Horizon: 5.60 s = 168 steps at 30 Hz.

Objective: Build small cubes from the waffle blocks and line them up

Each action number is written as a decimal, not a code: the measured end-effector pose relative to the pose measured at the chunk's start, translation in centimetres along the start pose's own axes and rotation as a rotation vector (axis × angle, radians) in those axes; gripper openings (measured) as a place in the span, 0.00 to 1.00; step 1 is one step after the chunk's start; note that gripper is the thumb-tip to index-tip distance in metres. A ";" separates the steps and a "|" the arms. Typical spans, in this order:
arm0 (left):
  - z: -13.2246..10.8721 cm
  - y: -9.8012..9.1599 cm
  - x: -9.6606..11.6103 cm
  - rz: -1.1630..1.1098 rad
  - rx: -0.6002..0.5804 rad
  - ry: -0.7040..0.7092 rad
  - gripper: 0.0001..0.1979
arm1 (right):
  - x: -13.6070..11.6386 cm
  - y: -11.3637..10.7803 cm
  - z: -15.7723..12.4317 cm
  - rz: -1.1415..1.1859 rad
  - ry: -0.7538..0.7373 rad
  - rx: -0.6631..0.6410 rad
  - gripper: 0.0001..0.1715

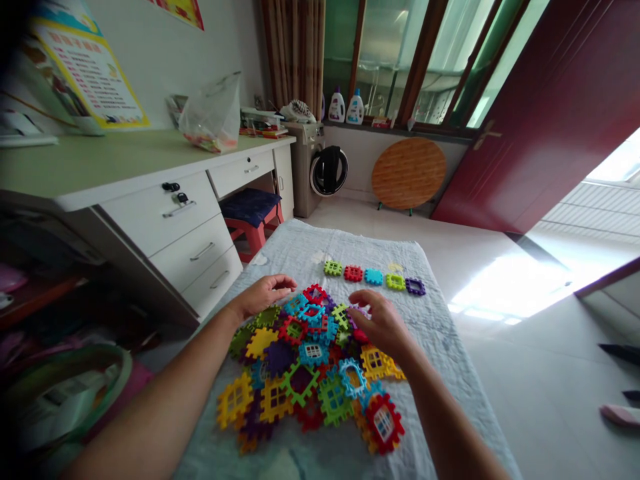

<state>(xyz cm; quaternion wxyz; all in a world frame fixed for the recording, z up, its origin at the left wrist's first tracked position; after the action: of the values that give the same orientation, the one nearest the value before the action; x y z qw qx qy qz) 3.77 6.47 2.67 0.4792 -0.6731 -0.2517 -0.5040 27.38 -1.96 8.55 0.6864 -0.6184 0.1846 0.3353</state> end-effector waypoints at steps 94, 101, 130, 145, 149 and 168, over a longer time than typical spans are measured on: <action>1.6 -3.1 -4.8 -0.011 0.259 -0.031 0.12 | 12.8 -1.7 11.9 -0.574 0.104 -0.162 0.30; 1.4 -3.2 -4.5 -0.027 0.269 -0.046 0.13 | 13.2 -1.0 11.8 -0.577 0.120 -0.164 0.28; -1.3 -3.3 -1.6 0.178 -0.177 -0.101 0.17 | 11.2 -2.4 -2.7 -0.259 0.160 0.221 0.18; -0.4 -6.1 0.7 0.346 0.275 0.150 0.03 | 12.7 -2.5 -2.4 -0.264 0.241 0.243 0.19; -0.3 -4.6 0.0 0.482 0.125 0.137 0.07 | 12.6 -2.6 -2.5 -0.256 0.240 0.252 0.19; -6.5 -4.0 0.5 0.516 -0.239 -0.078 0.22 | 13.1 -2.8 -2.6 -0.252 0.278 0.276 0.20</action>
<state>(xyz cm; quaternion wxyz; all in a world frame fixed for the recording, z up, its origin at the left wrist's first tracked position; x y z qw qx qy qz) -2.16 2.20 4.89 0.4988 -0.7855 -0.0292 -0.3652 38.95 -1.47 1.40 0.7689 -0.5769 0.2429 0.1300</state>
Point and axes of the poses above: each hand's wrist, its own z-axis towards the middle knuckle, its own y-axis out of the palm, x = y × z, the point moved 8 cm from there along z, towards the middle knuckle, and after that the axes turned 1 degree about z, right-handed, at the moved point
